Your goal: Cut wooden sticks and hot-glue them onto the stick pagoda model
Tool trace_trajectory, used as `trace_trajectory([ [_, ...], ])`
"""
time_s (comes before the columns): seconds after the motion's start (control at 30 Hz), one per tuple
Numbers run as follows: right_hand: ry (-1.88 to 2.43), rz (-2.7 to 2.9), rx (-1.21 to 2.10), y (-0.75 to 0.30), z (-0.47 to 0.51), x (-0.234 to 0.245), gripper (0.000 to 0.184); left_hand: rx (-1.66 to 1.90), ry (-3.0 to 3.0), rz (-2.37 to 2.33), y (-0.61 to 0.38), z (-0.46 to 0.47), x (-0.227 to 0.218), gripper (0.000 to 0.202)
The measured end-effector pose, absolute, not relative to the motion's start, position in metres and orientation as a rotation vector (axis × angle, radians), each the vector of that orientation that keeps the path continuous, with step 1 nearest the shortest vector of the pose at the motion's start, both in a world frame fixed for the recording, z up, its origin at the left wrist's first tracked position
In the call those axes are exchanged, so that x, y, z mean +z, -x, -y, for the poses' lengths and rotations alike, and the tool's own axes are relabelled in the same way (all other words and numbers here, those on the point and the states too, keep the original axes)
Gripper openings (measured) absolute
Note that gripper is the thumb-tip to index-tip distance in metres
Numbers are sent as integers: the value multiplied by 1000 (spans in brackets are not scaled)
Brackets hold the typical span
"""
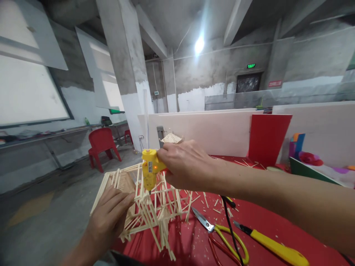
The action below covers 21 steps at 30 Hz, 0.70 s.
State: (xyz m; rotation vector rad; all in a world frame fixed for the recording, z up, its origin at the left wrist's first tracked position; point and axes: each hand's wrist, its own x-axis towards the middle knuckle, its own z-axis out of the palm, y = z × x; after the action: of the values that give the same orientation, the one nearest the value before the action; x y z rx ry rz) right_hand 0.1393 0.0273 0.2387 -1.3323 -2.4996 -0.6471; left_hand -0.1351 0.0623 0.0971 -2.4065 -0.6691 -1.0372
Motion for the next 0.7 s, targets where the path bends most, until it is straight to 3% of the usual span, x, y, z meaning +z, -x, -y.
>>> trace_trajectory([
  [0.17,1404,2343,-551,-141,-28,239,20,-1190,2398,735,136,-66,91,33],
  [0.33,1298,2161,-221,-152,-27,236,16,-1492,2198,880,124,-67,75,26],
  [0.6,1260,1890,135,-165,9,210,19,-1842,1643,1311,95,-76,6,8],
  [0.7,1267,1762,231,-166,20,186,23,-1945,1494,1444,81,-83,-18,15],
])
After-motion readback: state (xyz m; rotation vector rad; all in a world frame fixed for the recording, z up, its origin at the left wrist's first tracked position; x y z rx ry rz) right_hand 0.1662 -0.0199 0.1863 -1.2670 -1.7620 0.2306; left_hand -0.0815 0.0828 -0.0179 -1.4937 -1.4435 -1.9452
